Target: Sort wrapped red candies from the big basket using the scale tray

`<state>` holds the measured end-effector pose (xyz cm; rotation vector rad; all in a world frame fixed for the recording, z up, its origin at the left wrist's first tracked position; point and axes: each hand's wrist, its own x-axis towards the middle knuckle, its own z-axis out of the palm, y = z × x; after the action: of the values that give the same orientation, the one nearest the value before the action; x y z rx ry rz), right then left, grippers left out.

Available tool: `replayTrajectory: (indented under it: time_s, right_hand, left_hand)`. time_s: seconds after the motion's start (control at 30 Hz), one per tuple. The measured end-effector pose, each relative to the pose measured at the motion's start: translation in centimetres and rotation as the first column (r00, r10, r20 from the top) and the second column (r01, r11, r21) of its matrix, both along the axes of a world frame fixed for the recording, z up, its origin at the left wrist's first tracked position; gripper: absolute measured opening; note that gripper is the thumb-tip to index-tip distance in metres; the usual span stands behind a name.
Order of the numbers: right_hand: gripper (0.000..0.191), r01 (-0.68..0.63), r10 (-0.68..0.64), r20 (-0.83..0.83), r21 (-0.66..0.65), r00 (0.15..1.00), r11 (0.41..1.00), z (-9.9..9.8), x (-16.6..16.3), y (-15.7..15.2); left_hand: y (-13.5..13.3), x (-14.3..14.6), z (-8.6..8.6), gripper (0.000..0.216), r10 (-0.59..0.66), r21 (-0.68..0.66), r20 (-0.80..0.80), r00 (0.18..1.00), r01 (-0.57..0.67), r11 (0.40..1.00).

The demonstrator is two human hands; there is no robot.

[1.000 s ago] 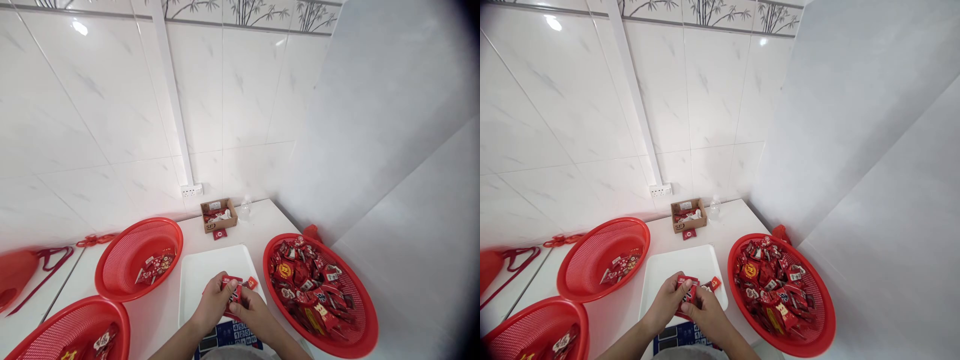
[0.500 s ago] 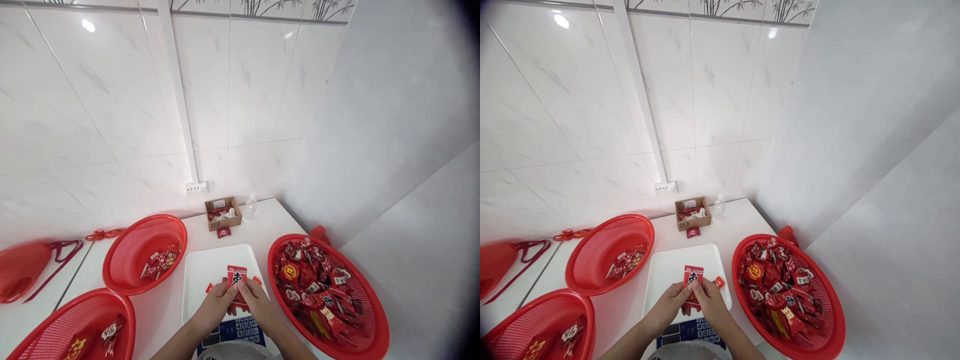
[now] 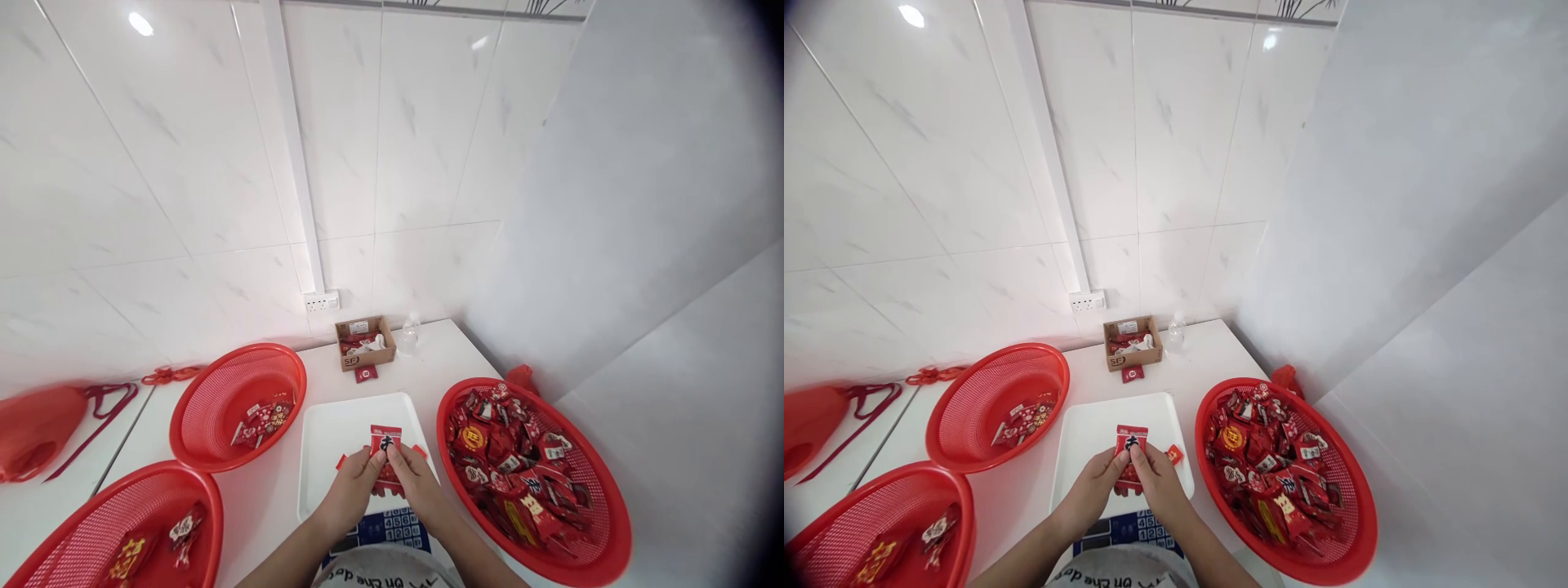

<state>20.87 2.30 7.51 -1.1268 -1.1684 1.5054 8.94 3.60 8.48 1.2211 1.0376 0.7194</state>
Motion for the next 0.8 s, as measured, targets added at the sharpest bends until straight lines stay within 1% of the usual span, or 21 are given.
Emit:
replayTrajectory:
  time_s: [0.1, 0.17, 0.27, 0.33, 0.43, 0.53, 0.67, 0.8]
  right_hand:
    - [0.040, 0.021, -0.021, 0.003, 0.028, 1.000, 0.999, 0.2, 0.0, -0.1]
    - [0.038, 0.023, -0.023, -0.005, 0.029, 1.000, 0.999, 0.2, 0.0, 0.0]
    - [0.036, -0.015, 0.014, -0.071, -0.014, 0.997, 1.000, 0.0, 0.3, 0.1]
    - [0.035, -0.014, 0.010, -0.083, -0.044, 0.996, 0.999, -0.2, 0.5, 0.2]
    - [0.033, 0.027, -0.029, -0.040, -0.056, 0.999, 0.998, -0.5, 0.8, 0.2]
    - [0.032, 0.029, -0.031, -0.028, -0.054, 0.999, 0.998, -0.5, 0.8, 0.1]
    - [0.030, 0.051, -0.051, 0.024, -0.034, 0.998, 0.998, -0.4, 0.8, 0.1]
    - [0.028, 0.096, -0.098, 0.134, 0.025, 0.986, 0.995, -0.6, 0.8, 0.2]
  left_hand:
    - [0.1, -0.1, 0.3, 0.044, 0.016, 0.002, -0.007, 1.000, -0.016, 1.000]
    - [0.1, -0.3, 0.4, 0.043, -0.001, 0.002, -0.016, 1.000, 0.001, 1.000]
    - [-0.1, -0.7, 0.1, 0.040, -0.035, -0.024, -0.064, 0.997, 0.033, 0.999]
    - [-0.3, -0.8, -0.3, 0.032, -0.093, -0.039, -0.086, 0.992, 0.090, 0.995]
    - [-0.4, -0.8, -1.0, 0.024, -0.164, -0.022, -0.118, 0.979, 0.162, 0.987]
    - [-0.5, -0.7, -1.3, 0.026, -0.181, 0.005, -0.187, 0.965, 0.185, 0.983]
    - [-0.6, -0.6, -1.2, 0.024, -0.233, 0.005, -0.226, 0.946, 0.240, 0.971]
    - [-0.7, -0.4, -0.9, 0.027, -0.237, 0.015, -0.234, 0.943, 0.248, 0.969]
